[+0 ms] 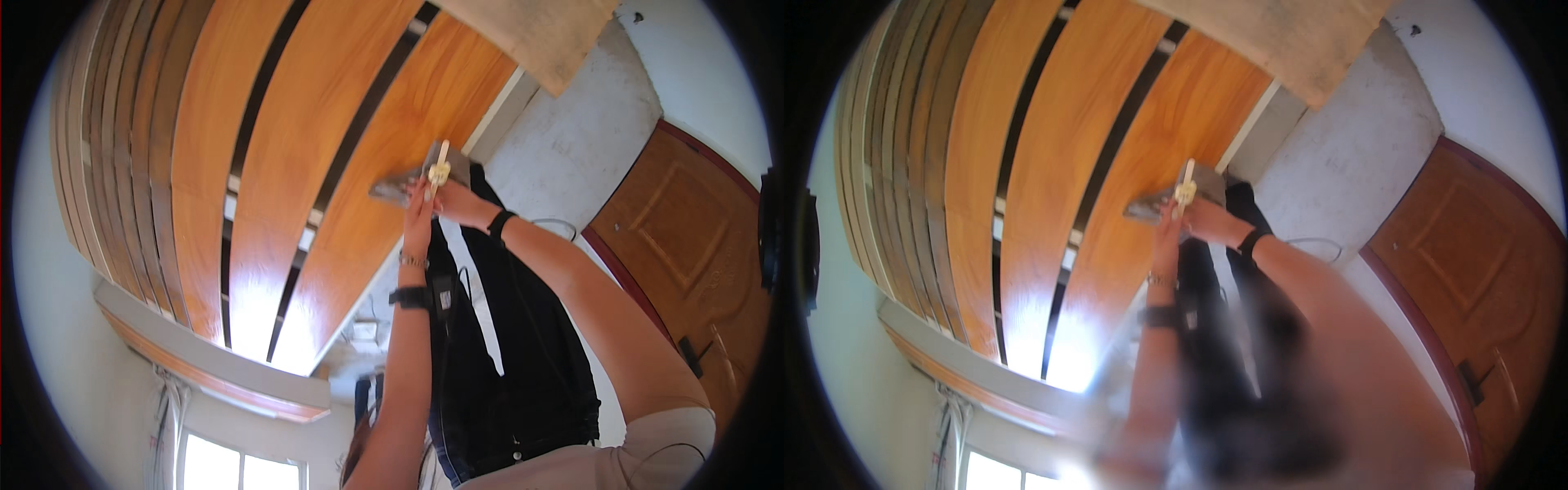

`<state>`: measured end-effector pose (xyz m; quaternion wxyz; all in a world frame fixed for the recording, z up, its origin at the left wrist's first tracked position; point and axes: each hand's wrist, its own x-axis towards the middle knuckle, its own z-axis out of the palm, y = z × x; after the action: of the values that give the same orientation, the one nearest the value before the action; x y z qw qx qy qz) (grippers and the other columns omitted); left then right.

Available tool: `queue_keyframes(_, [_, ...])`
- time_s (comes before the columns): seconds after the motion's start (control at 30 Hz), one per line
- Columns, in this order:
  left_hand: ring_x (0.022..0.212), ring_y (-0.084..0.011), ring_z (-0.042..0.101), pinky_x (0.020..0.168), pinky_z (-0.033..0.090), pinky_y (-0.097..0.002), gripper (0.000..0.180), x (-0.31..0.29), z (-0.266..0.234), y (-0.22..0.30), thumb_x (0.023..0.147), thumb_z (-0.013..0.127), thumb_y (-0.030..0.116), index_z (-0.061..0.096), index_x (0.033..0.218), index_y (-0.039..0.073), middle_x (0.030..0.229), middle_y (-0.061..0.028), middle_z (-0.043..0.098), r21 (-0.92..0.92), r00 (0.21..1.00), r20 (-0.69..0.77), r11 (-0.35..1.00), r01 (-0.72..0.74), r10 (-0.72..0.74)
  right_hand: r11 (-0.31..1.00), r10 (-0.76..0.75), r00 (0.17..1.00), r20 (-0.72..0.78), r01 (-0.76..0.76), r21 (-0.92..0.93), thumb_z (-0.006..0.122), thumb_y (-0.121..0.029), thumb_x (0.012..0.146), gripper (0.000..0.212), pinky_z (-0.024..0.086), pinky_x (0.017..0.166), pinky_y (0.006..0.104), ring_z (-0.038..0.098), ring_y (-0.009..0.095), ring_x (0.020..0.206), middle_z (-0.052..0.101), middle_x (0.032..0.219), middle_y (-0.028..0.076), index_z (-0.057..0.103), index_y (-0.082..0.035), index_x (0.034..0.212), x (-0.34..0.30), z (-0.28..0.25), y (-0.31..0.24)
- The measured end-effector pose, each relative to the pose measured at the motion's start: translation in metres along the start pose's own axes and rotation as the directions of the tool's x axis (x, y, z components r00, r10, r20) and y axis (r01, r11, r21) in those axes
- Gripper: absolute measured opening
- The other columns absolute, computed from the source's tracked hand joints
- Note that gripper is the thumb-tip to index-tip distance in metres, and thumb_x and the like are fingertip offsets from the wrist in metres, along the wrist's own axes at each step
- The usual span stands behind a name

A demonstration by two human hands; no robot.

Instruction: The recorder uses a grey cloth to wipe down the wooden slats of a bed frame.

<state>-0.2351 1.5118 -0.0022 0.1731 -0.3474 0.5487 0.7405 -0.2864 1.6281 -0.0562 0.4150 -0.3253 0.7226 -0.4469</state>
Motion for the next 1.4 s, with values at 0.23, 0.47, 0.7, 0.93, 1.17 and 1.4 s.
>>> queue_keyframes(0.23, [0.101, -0.0139, 0.044, 0.086, 0.036, -0.0289, 0.027, -0.001, -0.02, 0.038, 0.088, 0.043, 0.011, 0.051, 0.11, -0.001, 0.132, -0.0107, 0.038, -0.09, 0.977, 0.062, 0.976, -0.199, 0.205, 0.924, -0.161, 0.985, -0.059, 0.129, -0.359, 0.055, -0.006, 0.074, 0.012, 0.044, 0.08, 0.0366, 0.053, 0.031, 0.09, 0.056, 0.09, 0.015, 0.053, -0.003, 0.085, 0.025, -0.045, -0.069])
queue_keyframes(0.47, [0.1, -0.0142, 0.043, 0.083, 0.032, -0.0261, 0.02, -0.016, -0.04, 0.147, 0.091, 0.04, 0.015, 0.045, 0.1, -0.002, 0.128, -0.0102, 0.041, -0.055, 0.96, -0.018, 0.959, -0.278, 0.278, 0.975, -0.087, 0.995, -0.038, 0.093, 0.201, 0.055, 0.001, 0.066, 0.027, 0.038, 0.087, 0.0383, 0.046, 0.032, 0.104, 0.053, 0.104, 0.014, 0.057, -0.005, 0.092, 0.082, -0.082, -0.122])
queue_keyframes(0.7, [0.08, -0.0131, 0.042, 0.07, 0.033, -0.025, 0.03, 0.014, -0.041, 0.133, 0.092, 0.039, 0.021, 0.047, 0.07, 0.002, 0.092, -0.0064, 0.047, -0.044, 0.879, -0.09, 0.88, -0.473, 0.468, 0.832, -0.207, 0.971, -0.116, 0.112, -0.544, 0.07, -0.008, 0.059, 0.037, 0.021, 0.102, 0.049, 0.033, 0.026, 0.122, 0.042, 0.128, 0.005, 0.061, -0.016, 0.094, 0.075, -0.125, -0.075])
queue_keyframes(0.93, [0.101, -0.0171, 0.045, 0.087, 0.034, -0.0288, 0.031, 0.02, -0.053, 0.093, 0.092, 0.041, 0.021, 0.047, 0.07, 0.001, 0.112, -0.0137, 0.049, -0.114, 0.925, -0.136, 0.922, -0.371, 0.355, 0.858, -0.019, 0.983, -0.181, -0.077, -0.508, 0.074, -0.024, 0.059, 0.053, 0.019, 0.102, 0.0532, 0.024, 0.029, 0.127, 0.026, 0.139, 0.008, 0.056, -0.018, 0.108, 0.022, -0.125, -0.06])
queue_keyframes(1.17, [0.115, -0.0213, 0.04, 0.1, 0.029, -0.0357, 0.028, 0.019, -0.037, 0.114, 0.092, 0.039, 0.019, 0.047, 0.073, 0.0, 0.123, -0.0186, 0.044, -0.25, 0.91, -0.172, 0.877, -0.41, 0.377, 0.876, 0.178, 0.818, -0.547, -0.384, -0.291, 0.074, -0.017, 0.06, 0.073, 0.026, 0.098, 0.05, 0.027, 0.035, 0.123, 0.027, 0.134, 0.018, 0.041, -0.023, 0.125, 0.048, -0.082, -0.05])
queue_keyframes(1.4, [0.12, -0.0234, 0.037, 0.1, 0.029, -0.0363, 0.028, 0.028, -0.042, 0.12, 0.092, 0.038, 0.019, 0.053, 0.082, -0.003, 0.128, -0.0191, 0.041, -0.234, 0.91, -0.127, 0.879, -0.415, 0.395, 0.767, 0.364, 0.781, -0.508, -0.561, -0.313, 0.072, -0.013, 0.062, 0.073, 0.038, 0.088, 0.0368, 0.043, 0.031, 0.109, 0.044, 0.119, 0.016, 0.039, -0.017, 0.127, 0.051, -0.094, -0.059])
